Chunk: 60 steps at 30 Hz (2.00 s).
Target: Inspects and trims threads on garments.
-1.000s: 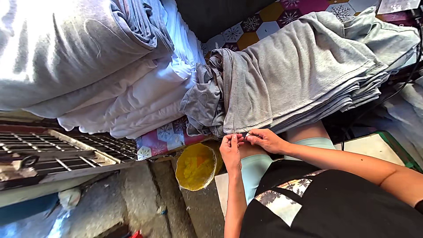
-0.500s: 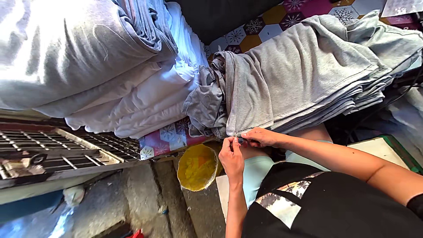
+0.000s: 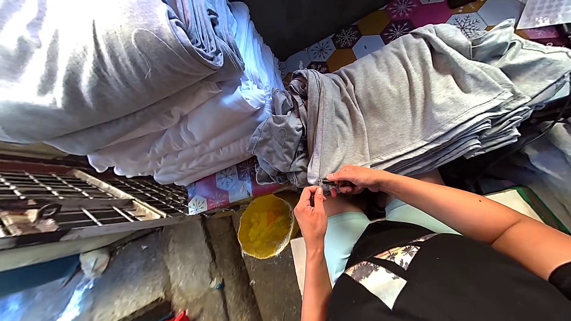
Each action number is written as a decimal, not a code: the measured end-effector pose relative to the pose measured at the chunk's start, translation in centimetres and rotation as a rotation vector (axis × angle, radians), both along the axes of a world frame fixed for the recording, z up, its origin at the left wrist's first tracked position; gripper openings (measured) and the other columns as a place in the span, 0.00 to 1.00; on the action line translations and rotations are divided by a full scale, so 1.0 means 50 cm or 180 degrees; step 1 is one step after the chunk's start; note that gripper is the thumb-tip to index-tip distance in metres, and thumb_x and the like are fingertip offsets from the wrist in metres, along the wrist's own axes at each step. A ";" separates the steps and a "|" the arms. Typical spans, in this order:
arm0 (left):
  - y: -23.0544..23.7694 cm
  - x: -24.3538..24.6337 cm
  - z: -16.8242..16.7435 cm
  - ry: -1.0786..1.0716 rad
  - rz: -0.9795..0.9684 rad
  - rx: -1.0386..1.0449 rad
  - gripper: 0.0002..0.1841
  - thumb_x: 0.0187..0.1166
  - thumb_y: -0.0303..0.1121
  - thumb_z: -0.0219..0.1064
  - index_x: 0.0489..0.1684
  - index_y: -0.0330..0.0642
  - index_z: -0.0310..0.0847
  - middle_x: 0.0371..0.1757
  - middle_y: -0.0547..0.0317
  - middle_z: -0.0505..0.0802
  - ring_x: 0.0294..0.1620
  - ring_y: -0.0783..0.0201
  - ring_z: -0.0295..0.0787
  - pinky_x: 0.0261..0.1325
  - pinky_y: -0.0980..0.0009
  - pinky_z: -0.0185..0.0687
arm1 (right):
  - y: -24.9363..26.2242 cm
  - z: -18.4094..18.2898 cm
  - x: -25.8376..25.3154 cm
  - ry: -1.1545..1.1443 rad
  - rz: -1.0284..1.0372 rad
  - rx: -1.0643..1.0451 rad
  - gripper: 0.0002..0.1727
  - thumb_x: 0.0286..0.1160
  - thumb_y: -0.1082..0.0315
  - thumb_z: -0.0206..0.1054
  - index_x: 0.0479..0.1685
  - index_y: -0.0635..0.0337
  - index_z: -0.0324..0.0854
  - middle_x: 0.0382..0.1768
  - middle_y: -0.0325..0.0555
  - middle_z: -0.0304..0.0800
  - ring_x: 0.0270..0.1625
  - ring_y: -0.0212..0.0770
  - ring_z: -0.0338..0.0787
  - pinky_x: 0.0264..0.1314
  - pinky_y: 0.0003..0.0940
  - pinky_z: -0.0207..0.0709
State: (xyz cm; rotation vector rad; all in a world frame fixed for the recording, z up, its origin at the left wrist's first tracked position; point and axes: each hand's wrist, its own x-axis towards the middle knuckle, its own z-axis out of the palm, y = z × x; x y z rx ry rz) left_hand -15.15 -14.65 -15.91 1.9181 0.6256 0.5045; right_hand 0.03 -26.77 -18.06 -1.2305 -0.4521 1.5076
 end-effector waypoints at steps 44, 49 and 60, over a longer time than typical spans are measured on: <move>0.010 -0.014 -0.024 0.0228 -0.0041 -0.0213 0.08 0.82 0.23 0.59 0.39 0.34 0.86 0.28 0.69 0.87 0.28 0.83 0.81 0.37 0.85 0.77 | 0.025 -0.027 -0.012 0.0812 -0.0301 -0.0387 0.29 0.94 0.45 0.47 0.27 0.55 0.80 0.09 0.26 0.59 0.08 0.18 0.53 0.10 0.14 0.45; 0.009 -0.014 -0.027 0.0212 -0.0043 -0.0240 0.08 0.82 0.22 0.59 0.39 0.33 0.86 0.28 0.68 0.87 0.29 0.83 0.81 0.37 0.85 0.77 | 0.030 -0.028 -0.014 0.0680 -0.0329 -0.0468 0.29 0.93 0.46 0.50 0.22 0.53 0.77 0.07 0.26 0.58 0.07 0.19 0.53 0.10 0.15 0.45; 0.130 -0.095 -0.010 0.1549 0.1163 0.1061 0.15 0.88 0.28 0.57 0.59 0.27 0.84 0.55 0.34 0.91 0.57 0.42 0.89 0.64 0.47 0.80 | -0.047 0.001 -0.014 -0.0151 -0.0372 -0.0349 0.29 0.96 0.49 0.45 0.35 0.57 0.86 0.11 0.25 0.64 0.10 0.19 0.56 0.14 0.16 0.48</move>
